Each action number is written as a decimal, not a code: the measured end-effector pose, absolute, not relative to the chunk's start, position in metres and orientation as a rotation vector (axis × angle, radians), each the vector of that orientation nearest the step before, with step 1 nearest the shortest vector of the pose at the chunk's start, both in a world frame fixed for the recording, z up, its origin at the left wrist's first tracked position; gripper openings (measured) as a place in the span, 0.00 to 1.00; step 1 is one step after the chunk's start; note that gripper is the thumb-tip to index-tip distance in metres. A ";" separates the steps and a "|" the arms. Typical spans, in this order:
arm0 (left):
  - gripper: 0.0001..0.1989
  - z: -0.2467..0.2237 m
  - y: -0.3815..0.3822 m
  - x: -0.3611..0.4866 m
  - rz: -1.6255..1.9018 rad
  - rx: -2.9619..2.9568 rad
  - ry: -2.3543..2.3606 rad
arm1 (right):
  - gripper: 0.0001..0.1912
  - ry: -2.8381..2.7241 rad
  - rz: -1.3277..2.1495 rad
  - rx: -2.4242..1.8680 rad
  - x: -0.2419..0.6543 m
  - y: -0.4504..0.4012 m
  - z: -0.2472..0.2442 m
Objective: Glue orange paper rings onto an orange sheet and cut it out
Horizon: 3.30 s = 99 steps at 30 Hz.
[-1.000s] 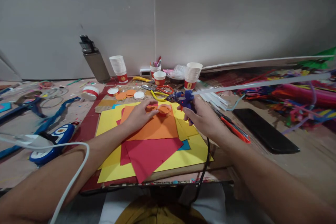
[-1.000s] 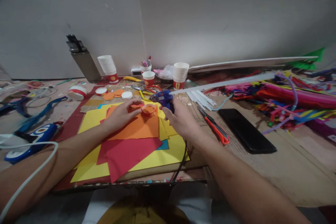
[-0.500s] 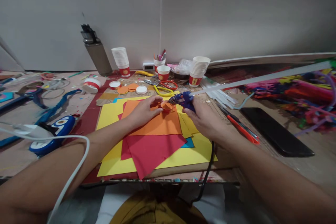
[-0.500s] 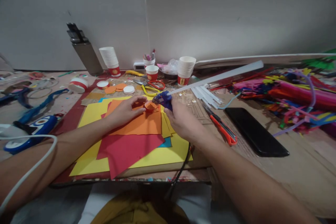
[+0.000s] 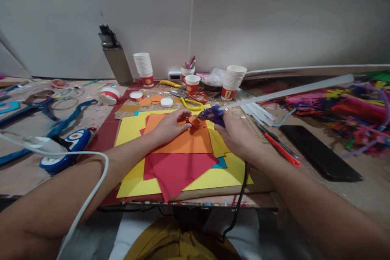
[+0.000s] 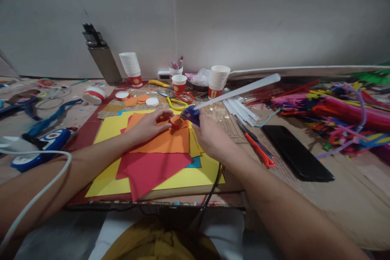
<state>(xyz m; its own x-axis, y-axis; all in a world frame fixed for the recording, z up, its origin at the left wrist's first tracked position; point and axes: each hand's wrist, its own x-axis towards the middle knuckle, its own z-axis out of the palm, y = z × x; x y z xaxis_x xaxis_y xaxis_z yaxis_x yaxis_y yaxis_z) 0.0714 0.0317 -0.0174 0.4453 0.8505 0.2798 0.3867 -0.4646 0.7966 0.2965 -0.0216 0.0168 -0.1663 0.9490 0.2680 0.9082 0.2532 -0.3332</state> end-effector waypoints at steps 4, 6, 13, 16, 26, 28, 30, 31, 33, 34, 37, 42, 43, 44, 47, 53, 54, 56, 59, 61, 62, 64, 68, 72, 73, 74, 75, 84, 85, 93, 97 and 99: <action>0.16 -0.016 0.032 0.072 0.912 2.019 1.026 | 0.08 -2.126 0.123 -1.776 0.294 -0.026 0.023; 0.16 -0.015 0.031 0.072 0.907 2.011 1.032 | 0.09 -2.121 0.121 -1.792 0.293 -0.027 0.023; 0.16 -0.017 0.031 0.072 0.905 2.025 1.025 | 0.08 -2.113 0.138 -1.707 0.291 -0.022 0.017; 0.16 -0.019 0.032 0.071 0.923 2.028 1.010 | 0.08 -2.111 0.181 -1.699 0.288 -0.020 0.018; 0.17 -0.021 0.033 0.071 0.940 2.007 0.991 | 0.08 -2.087 0.211 -1.753 0.285 -0.022 0.024; 0.17 -0.021 0.033 0.071 0.930 2.000 0.994 | 0.08 -2.084 0.203 -1.771 0.287 -0.025 0.026; 0.18 -0.021 0.033 0.071 0.920 1.996 1.007 | 0.09 -2.073 0.194 -1.790 0.288 -0.028 0.029; 0.18 -0.020 0.033 0.071 0.914 1.997 1.016 | 0.09 -2.065 0.199 -1.795 0.288 -0.030 0.031; 0.18 -0.020 0.033 0.072 0.905 2.003 1.032 | 0.10 -2.058 0.211 -1.812 0.288 -0.034 0.036; 0.18 -0.020 0.033 0.072 0.902 2.011 1.039 | 0.11 -2.067 0.214 -1.826 0.287 -0.036 0.038; 0.18 -0.020 0.033 0.071 0.894 2.036 1.047 | 0.13 -2.136 0.186 -1.903 0.283 -0.039 0.044; 0.17 -0.018 0.032 0.071 0.892 2.030 1.017 | 0.14 -2.199 0.181 -1.940 0.278 -0.035 0.042; 0.17 -0.017 0.031 0.072 0.893 2.030 1.008 | 0.13 -2.200 0.191 -1.923 0.278 -0.033 0.040; 0.16 -0.016 0.031 0.072 0.893 2.031 1.000 | 0.13 -2.200 0.202 -1.906 0.278 -0.032 0.039; 0.15 -0.014 0.029 0.073 0.900 2.026 0.993 | 0.13 -2.187 0.221 -1.880 0.277 -0.030 0.037; 0.16 -0.015 0.030 0.073 0.892 2.036 1.018 | 0.12 -2.178 0.273 -1.844 0.276 -0.025 0.035; 0.16 -0.016 0.031 0.072 0.895 2.039 1.019 | 0.12 -2.182 0.265 -1.843 0.277 -0.025 0.034; 0.17 -0.018 0.032 0.071 0.903 2.048 1.014 | 0.12 -2.186 0.243 -1.838 0.279 -0.025 0.034; 0.17 -0.020 0.033 0.071 0.909 2.062 1.012 | 0.13 -2.179 0.207 -1.865 0.280 -0.028 0.036; 0.17 -0.021 0.033 0.071 0.906 2.057 1.025 | 0.14 -2.174 0.193 -1.914 0.280 -0.032 0.039; 0.17 -0.021 0.034 0.071 0.902 2.050 1.033 | 0.14 -2.177 0.193 -1.935 0.280 -0.034 0.041; 0.17 -0.020 0.034 0.071 0.892 2.043 1.052 | 0.13 -2.186 0.201 -1.950 0.280 -0.039 0.045; 0.18 -0.020 0.034 0.071 0.883 2.059 1.068 | 0.14 -2.192 0.189 -1.915 0.282 -0.043 0.048; 0.17 -0.020 0.034 0.071 0.894 2.046 1.025 | 0.13 -2.166 0.196 -1.884 0.282 -0.039 0.042; 0.16 -0.019 0.034 0.071 0.893 2.048 1.011 | 0.13 -2.168 0.215 -1.863 0.282 -0.038 0.040; 0.16 -0.019 0.033 0.071 0.893 2.050 0.998 | 0.12 -2.172 0.238 -1.838 0.281 -0.036 0.038; 0.16 -0.018 0.033 0.071 0.895 2.051 0.992 | 0.12 -2.174 0.260 -1.815 0.280 -0.035 0.036; 0.17 -0.019 0.033 0.070 0.897 2.087 1.009 | 0.12 -2.140 0.380 -1.713 0.281 -0.024 0.028; 0.17 -0.018 0.033 0.070 0.891 2.090 1.026 | 0.12 -2.134 0.353 -1.747 0.282 -0.024 0.029; 0.18 -0.019 0.033 0.071 0.880 2.046 1.053 | 0.13 -2.185 0.188 -1.915 0.283 -0.042 0.048; 0.18 -0.019 0.034 0.071 0.875 2.062 1.054 | 0.12 -2.197 0.213 -1.881 0.283 -0.048 0.049; 0.18 -0.018 0.033 0.071 0.880 2.058 1.047 | 0.12 -2.178 0.215 -1.882 0.282 -0.045 0.046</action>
<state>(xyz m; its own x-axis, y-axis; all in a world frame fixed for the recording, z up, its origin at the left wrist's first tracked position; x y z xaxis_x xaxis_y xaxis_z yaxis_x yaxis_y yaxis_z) 0.0713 0.0334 -0.0183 0.4538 0.8506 0.2655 0.4078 -0.4632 0.7869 0.2821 -0.0453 0.0459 -0.1311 0.9868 0.0948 0.9493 0.1525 -0.2749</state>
